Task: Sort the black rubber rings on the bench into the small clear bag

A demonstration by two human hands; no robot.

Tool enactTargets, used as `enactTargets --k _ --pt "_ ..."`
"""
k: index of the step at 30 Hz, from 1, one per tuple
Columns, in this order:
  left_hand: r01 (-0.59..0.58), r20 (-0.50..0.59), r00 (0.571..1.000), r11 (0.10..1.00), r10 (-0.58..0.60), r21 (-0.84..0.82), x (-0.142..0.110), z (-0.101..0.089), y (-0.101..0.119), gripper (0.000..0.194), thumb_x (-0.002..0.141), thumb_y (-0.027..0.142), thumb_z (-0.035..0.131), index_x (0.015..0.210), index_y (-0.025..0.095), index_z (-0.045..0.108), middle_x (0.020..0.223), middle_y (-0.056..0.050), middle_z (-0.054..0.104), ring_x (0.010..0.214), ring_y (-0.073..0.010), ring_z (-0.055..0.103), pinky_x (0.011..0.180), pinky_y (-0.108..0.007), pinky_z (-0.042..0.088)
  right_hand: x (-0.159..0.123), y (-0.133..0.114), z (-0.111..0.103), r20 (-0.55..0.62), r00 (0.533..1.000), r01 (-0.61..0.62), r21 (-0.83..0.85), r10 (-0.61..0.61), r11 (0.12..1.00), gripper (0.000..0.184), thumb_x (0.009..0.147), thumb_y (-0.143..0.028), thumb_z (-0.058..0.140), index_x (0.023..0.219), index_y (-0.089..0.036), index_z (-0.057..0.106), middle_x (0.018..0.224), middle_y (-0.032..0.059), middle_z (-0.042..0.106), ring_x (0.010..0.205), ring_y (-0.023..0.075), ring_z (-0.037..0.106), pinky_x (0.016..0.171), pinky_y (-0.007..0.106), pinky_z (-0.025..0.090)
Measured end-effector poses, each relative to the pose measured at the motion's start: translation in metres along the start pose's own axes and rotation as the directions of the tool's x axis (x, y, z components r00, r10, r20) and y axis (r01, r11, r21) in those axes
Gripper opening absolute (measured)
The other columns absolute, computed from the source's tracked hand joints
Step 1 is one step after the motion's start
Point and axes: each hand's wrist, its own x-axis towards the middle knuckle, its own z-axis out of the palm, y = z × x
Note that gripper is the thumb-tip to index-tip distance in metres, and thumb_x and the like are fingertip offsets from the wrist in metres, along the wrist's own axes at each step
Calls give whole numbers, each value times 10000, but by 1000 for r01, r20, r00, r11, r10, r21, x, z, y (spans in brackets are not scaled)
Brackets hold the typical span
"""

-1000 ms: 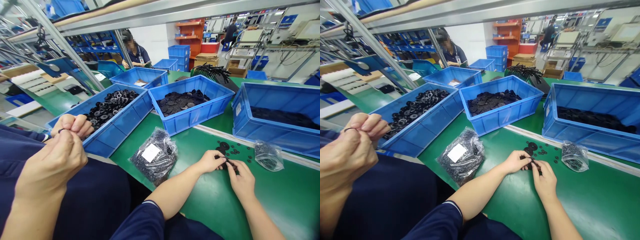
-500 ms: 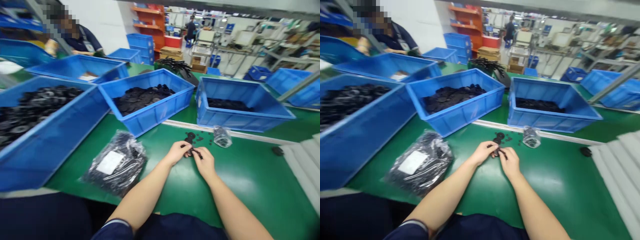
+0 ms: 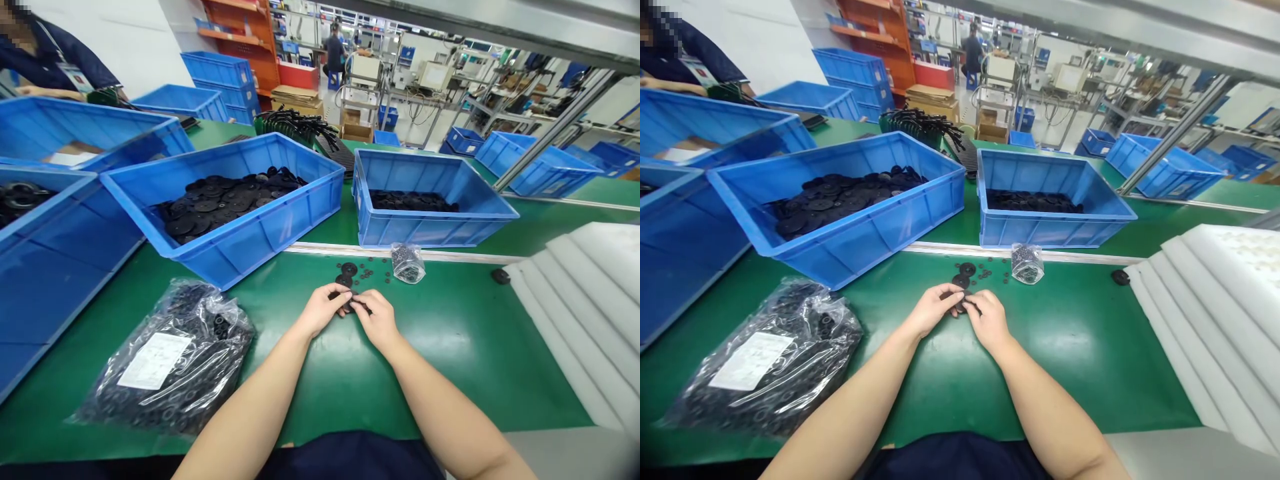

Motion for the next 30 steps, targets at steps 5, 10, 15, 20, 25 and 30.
enactTargets --k 5,10,15,20,25,30 --pt "-23 -55 998 1000 24 16 2 -4 -3 354 629 395 836 812 149 659 651 8 645 498 -85 519 508 -216 424 2 1 -3 -14 999 -39 18 39 999 169 917 -313 621 1012 -233 736 882 50 671 762 170 627 707 319 552" --pt "-115 -316 941 993 121 37 16 -16 -6 263 695 349 733 790 168 568 631 25 608 502 -80 507 519 -207 409 14 25 -20 -155 986 -116 -361 63 925 273 911 -343 569 1068 -183 725 1039 142 670 1004 280 595 897 463 504" --pt "-135 -489 842 967 228 218 9 -13 1 132 781 219 588 847 206 475 725 24 578 619 -134 622 601 -271 522 10 52 -38 -113 989 -142 -600 92 787 376 893 -383 501 1020 -120 737 958 173 668 927 307 592 871 464 485" --pt "-115 -286 855 697 432 708 7 -10 -6 174 836 159 612 1001 213 619 1012 -59 624 961 -194 626 924 -358 522 8 79 -26 -54 998 -68 -591 45 804 389 892 -398 436 985 -155 725 894 146 672 865 306 603 779 433 491" --pt "-39 -86 947 374 310 926 8 0 -10 354 823 466 731 1078 226 675 1138 -98 539 987 -257 595 881 -400 538 6 70 -23 -31 996 -85 -598 83 797 391 881 -409 410 947 -173 716 884 133 686 836 305 626 718 420 499" --pt "-88 -134 925 542 357 836 6 -1 -9 117 880 327 665 882 214 695 1040 -77 595 968 -227 602 891 -372 517 5 70 -27 -51 991 -129 -615 123 778 382 882 -417 430 936 -171 717 874 130 693 832 308 632 704 421 499"
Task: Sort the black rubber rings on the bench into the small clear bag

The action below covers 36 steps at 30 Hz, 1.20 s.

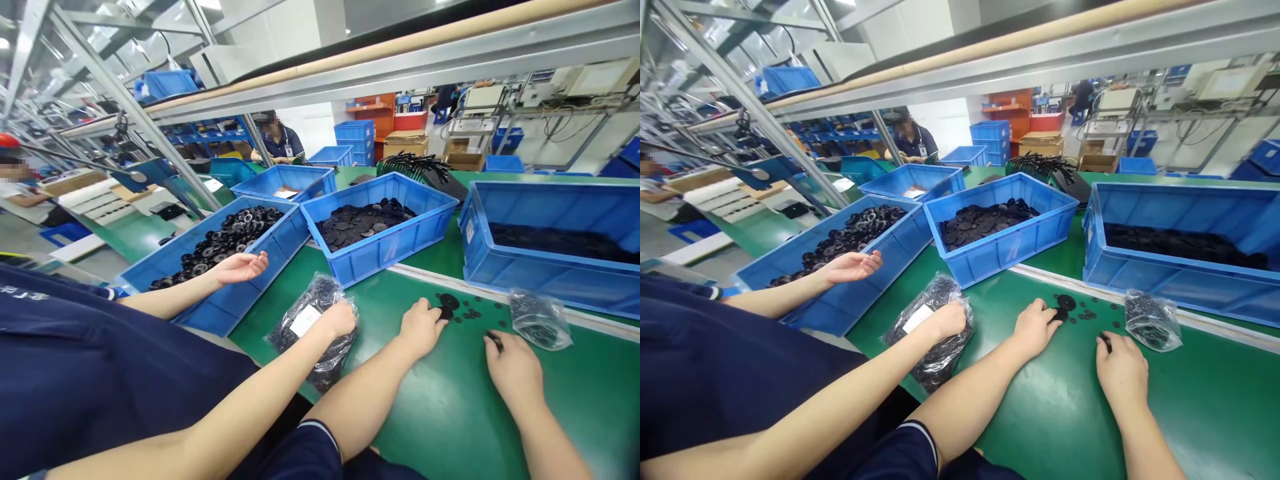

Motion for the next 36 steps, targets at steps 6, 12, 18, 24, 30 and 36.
enactTargets --k 6,12,18,24,30,36 --pt "212 4 959 707 -284 -675 3 -7 -2 232 882 379 595 765 180 576 599 -8 604 567 -150 595 602 -293 517 3 -2 -1 -22 999 30 85 -28 996 341 896 -402 472 881 -171 724 850 124 694 817 288 634 741 414 504" --pt "289 179 947 462 -266 -838 8 -5 0 428 748 518 705 909 138 592 680 -37 670 558 -137 619 475 -223 449 4 -28 -13 -5 998 68 272 -69 960 223 928 -285 526 891 -172 714 862 107 700 818 241 641 791 384 523" --pt "329 252 940 419 -230 -846 7 -1 -3 497 657 491 798 947 118 643 722 -44 691 577 -135 625 492 -228 471 0 -46 -19 -96 989 140 424 -110 895 150 959 -243 564 999 -192 699 921 82 688 873 207 626 801 344 528" --pt "276 249 960 574 -127 -771 1 0 0 439 730 465 754 983 117 666 701 -39 693 583 -135 620 534 -245 499 -7 -61 -23 -157 974 222 499 -164 838 187 980 -260 559 1063 -205 717 941 80 678 902 195 618 828 350 534" --pt "275 297 952 635 -73 -722 -3 1 5 400 762 454 747 976 123 682 688 -31 688 574 -129 602 555 -251 503 -9 -64 -14 -162 972 225 459 -168 859 193 970 -254 573 1018 -195 750 889 70 653 858 186 593 789 329 534" --pt "321 318 940 644 -126 -694 -1 2 -2 403 663 419 848 877 131 666 668 -11 668 559 -108 570 555 -232 482 -11 -68 -16 -116 979 202 508 -166 838 197 953 -242 585 1059 -195 744 910 69 662 878 182 601 810 317 535"
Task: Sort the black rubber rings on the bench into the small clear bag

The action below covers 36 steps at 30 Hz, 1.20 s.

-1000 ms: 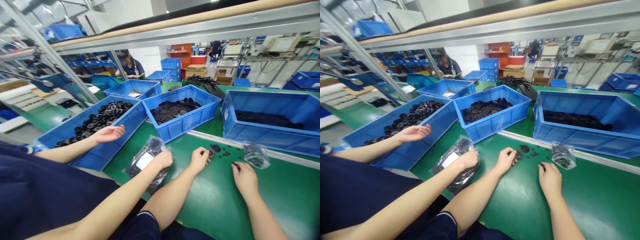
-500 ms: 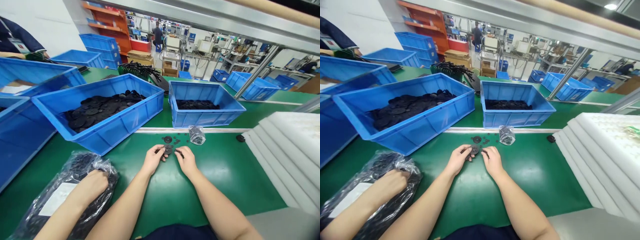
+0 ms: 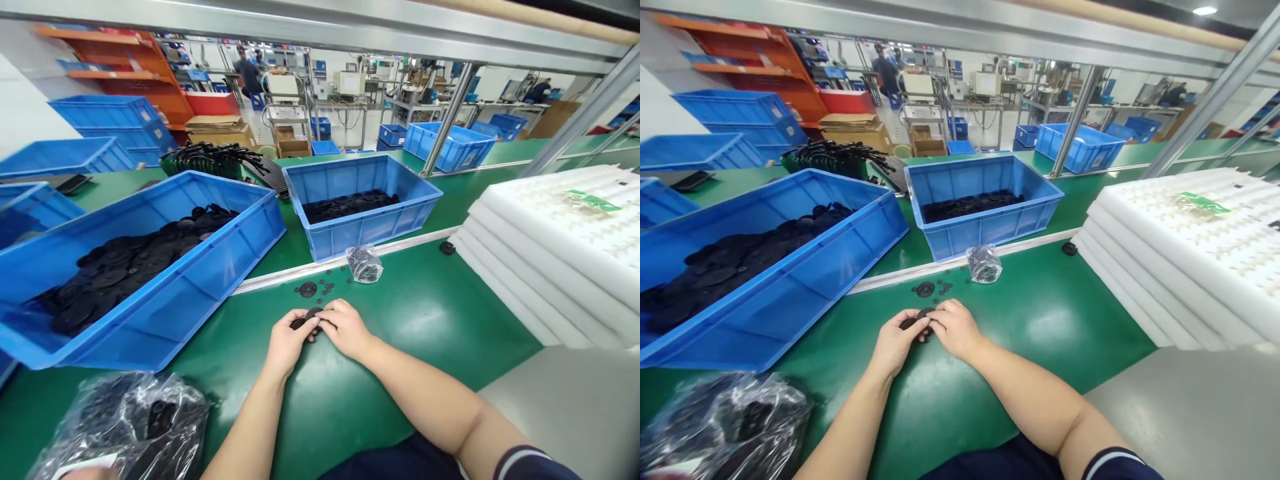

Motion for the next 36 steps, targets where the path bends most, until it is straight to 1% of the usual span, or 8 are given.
enactTargets --k 5,9,12,16,21,29,32,36 --pt "4 -82 997 988 -17 -157 6 -6 0 407 637 412 854 825 136 621 649 16 632 509 -71 514 496 -191 414 4 6 -9 4 995 -101 -88 101 991 296 926 -295 606 1186 -182 692 1069 112 670 1029 225 598 932 382 504" --pt "-10 -136 990 975 -21 -221 7 -5 2 409 629 408 841 784 156 559 611 31 610 474 -70 505 457 -186 397 11 23 -17 -22 939 -321 -413 343 852 427 914 -297 595 1305 -128 624 1358 193 581 1262 333 485 1029 499 409" --pt "-15 -139 990 971 -19 -238 5 -2 3 426 651 435 807 801 186 496 618 14 633 487 -122 580 438 -211 427 12 30 -16 18 921 -325 -516 390 792 451 927 -280 566 1341 -104 593 1445 203 527 1328 340 443 1059 502 364" --pt "-18 -118 993 955 -18 -297 4 -2 5 431 682 422 756 889 206 445 809 -66 720 598 -194 685 458 -248 479 7 31 -9 35 944 -262 -531 329 806 381 943 -206 516 1297 -123 628 1367 164 608 1269 300 496 1018 447 381" --pt "-33 -108 994 948 -1 -316 5 -4 4 391 697 374 695 974 183 496 787 -66 710 547 -146 622 447 -226 436 6 37 -7 98 957 -190 -499 273 846 315 944 -151 502 1192 -164 697 1191 123 688 1106 258 567 906 365 409" --pt "-119 -220 969 992 107 -41 11 -9 28 326 690 374 696 918 179 569 593 49 561 423 -73 442 384 -174 285 18 29 -10 117 897 -304 -539 427 785 198 962 -227 552 1042 -173 726 1045 116 664 1027 253 584 859 352 378" --pt "-284 -365 865 936 345 210 29 -33 81 290 733 354 677 946 178 588 582 60 539 440 -80 464 433 -187 354 22 23 -12 124 870 -355 -512 477 782 185 954 -226 572 1069 -159 700 1062 123 663 1038 260 583 883 360 382" --pt "-426 -587 517 782 623 455 63 -82 156 277 869 329 525 1099 174 519 803 1 602 638 -135 613 628 -283 530 23 20 -14 113 860 -397 -464 498 791 249 936 -149 564 1168 -142 654 1113 139 654 1066 256 577 915 358 400"
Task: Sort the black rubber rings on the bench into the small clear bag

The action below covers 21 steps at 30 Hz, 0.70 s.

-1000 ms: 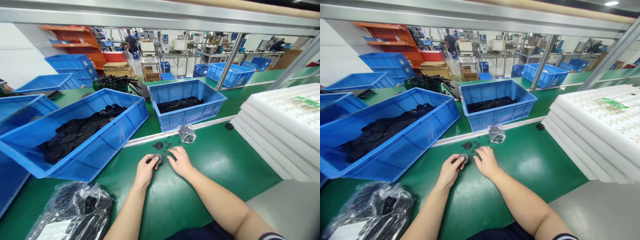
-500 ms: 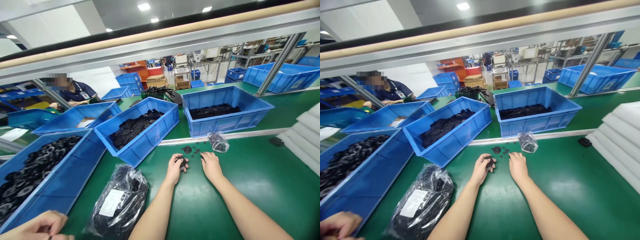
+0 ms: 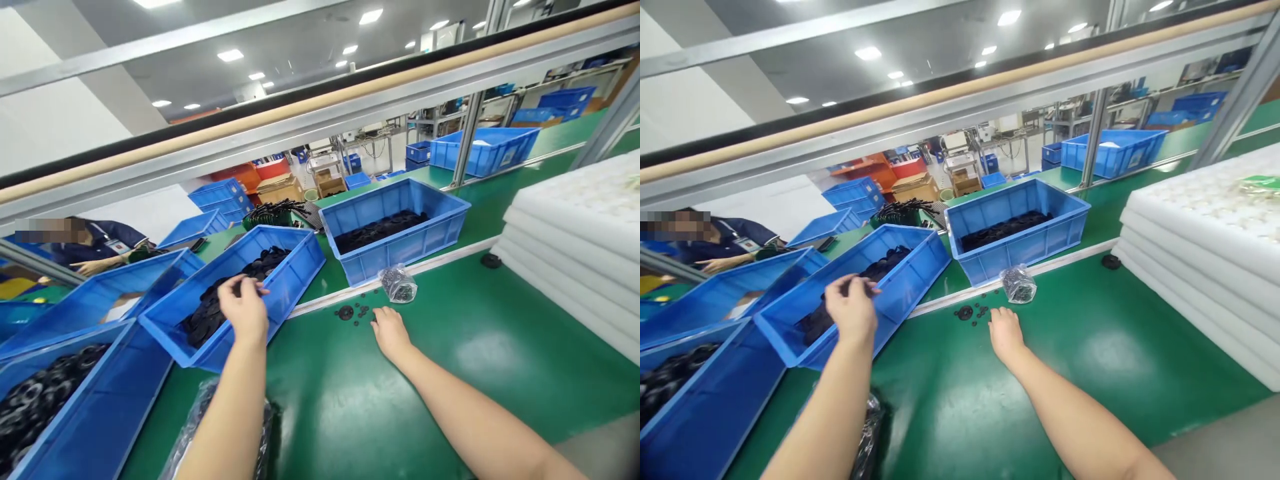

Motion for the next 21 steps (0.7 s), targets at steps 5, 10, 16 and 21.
enactTargets --k 5,10,16,21 --pt "-55 -128 981 849 143 525 57 -18 -8 592 787 263 662 1276 37 417 1336 -291 480 1342 -423 420 1108 -657 301 -2 -3 -7 61 998 -6 -5 7 1000 183 943 -146 541 1046 -139 692 1085 149 651 1048 264 579 903 368 420" --pt "-466 205 877 668 434 580 5 7 -40 551 856 310 586 1323 50 452 1455 -308 399 1442 -440 284 1147 -684 204 -2 -6 -13 72 997 -17 12 16 1000 159 948 -157 553 999 -141 703 1049 144 669 1002 254 602 879 365 431" --pt "-585 690 694 721 207 372 -143 44 -101 463 962 309 369 1302 85 587 1435 -260 515 1368 -370 469 1115 -591 374 -3 -8 -11 44 998 -41 9 40 999 155 926 -127 571 963 -153 719 1024 123 691 1004 259 627 874 357 446" --pt "-581 731 671 700 123 415 -185 41 -109 453 975 294 379 1342 151 602 1486 -178 510 1427 -327 419 1178 -597 294 -3 -9 -9 38 999 -20 -44 22 999 223 940 -94 513 988 -157 721 1041 121 696 1012 253 633 871 347 452"
